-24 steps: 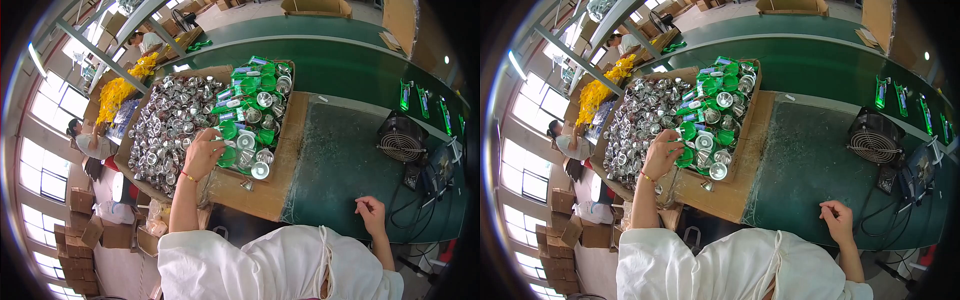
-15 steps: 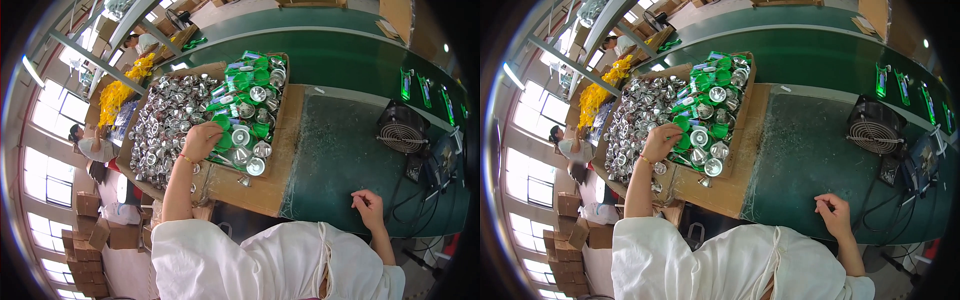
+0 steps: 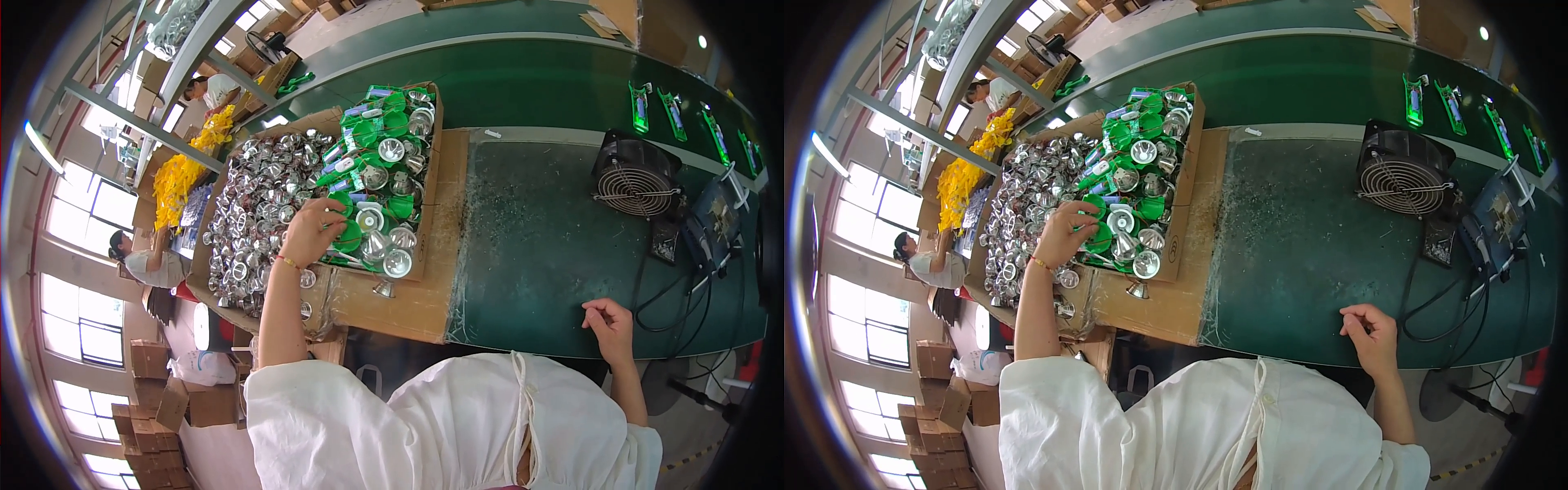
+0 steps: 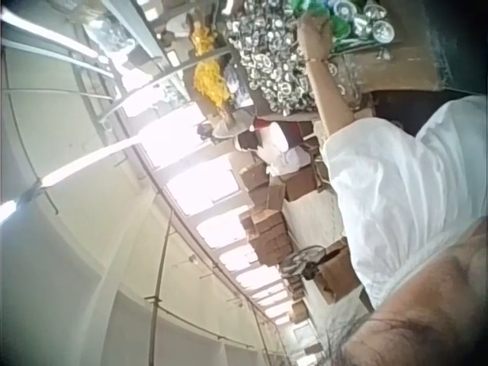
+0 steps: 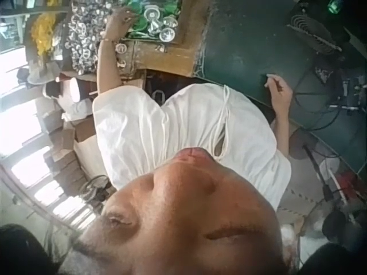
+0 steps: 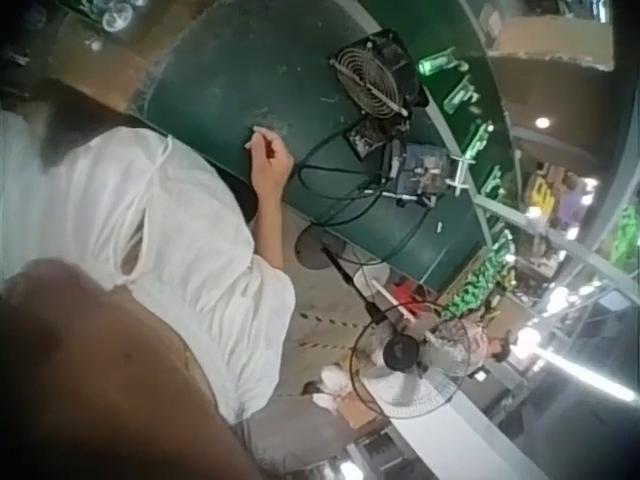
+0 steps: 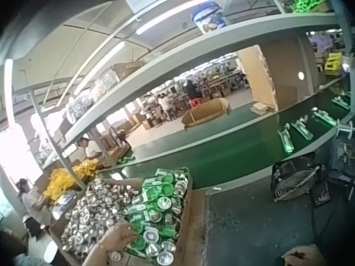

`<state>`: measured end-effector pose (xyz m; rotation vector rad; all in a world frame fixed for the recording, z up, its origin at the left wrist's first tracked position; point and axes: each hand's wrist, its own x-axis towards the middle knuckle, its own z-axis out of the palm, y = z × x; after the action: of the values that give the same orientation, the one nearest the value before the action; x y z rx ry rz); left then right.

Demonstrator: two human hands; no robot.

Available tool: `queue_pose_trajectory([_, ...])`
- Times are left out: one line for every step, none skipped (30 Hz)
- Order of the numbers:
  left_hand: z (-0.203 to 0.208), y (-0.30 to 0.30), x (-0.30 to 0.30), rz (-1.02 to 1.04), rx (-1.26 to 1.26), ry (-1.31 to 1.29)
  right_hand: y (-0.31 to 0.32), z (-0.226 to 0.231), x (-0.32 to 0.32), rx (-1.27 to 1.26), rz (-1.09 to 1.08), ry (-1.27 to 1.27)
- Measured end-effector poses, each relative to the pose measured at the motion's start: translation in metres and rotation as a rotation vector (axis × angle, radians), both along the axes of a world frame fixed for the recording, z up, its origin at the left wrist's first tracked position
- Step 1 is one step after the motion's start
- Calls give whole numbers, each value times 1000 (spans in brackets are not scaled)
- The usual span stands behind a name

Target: Soldering internal components and wires into green plastic flashlight housings on an assembly line.

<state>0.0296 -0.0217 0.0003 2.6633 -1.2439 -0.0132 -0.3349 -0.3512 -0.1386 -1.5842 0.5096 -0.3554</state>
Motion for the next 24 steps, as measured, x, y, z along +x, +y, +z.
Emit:
queue_pose_trajectory([-1,-3,-5,-3,-6,-14,2,0,1,-13,8,-4])
queue_pose_trajectory([-5,-2,-5,-30,-13,-64,2,0,2,-27,15,-8])
queue_pose_trajectory([-9,0,-5,-55,-18,-114,2,-1,3,-26,14,-11])
queue_pose_trajectory([-13,1,-6,-83,-64,-187,2,-1,5,-28,26,-4])
queue_pose_trajectory([-13,1,-6,-84,-63,-191,3,-2,7,-30,38,2])
queue_pose_trajectory([-9,-1,-9,-10,-88,-176,2,-2,8,-29,39,0])
queue_pose_trajectory([-7,-2,-13,64,-112,-161,2,-1,11,-25,46,-4])
queue_pose_trajectory([-10,-1,-16,111,-115,-156,2,-1,12,-21,55,-7])
queue_pose_trajectory([-12,1,-16,161,-119,-160,3,0,16,-21,61,-19])
queue_pose_trajectory([-13,2,-17,144,-141,-173,4,2,16,-26,71,-14])
queue_pose_trajectory([-13,4,-13,140,-133,-158,6,3,17,-32,82,-9])
queue_pose_trajectory([-13,4,-13,133,-125,-135,7,2,16,-33,87,-11])
queue_pose_trajectory([-7,4,-14,147,-123,-62,8,2,14,-18,82,-20])
queue_pose_trajectory([-2,6,-13,131,-162,-52,8,1,14,-3,76,-28])
queue_pose_trajectory([3,9,-11,112,-199,-35,9,-1,12,-3,77,-22])
queue_pose_trajectory([8,10,-7,78,-220,-33,9,-4,10,-4,74,-30])
queue_pose_trajectory([7,13,3,51,-194,-77,9,-6,8,-5,70,-38])
queue_pose_trajectory([4,11,12,19,-169,-119,10,-4,4,-6,62,-28])
queue_pose_trajectory([3,8,19,80,-203,74,10,-2,6,-9,67,-27])
queue_pose_trajectory([-1,7,25,120,-187,221,11,0,5,-13,71,-25])
queue_pose_trajectory([-5,3,31,153,-173,367,10,-1,5,-18,66,-25])
queue_pose_trajectory([-6,2,29,183,-223,342,11,-2,5,-25,58,-21])
queue_pose_trajectory([-8,4,31,191,-238,346,10,-2,5,-33,51,-19])
queue_pose_trajectory([-13,9,38,196,-249,354,10,-2,3,-36,41,-18])
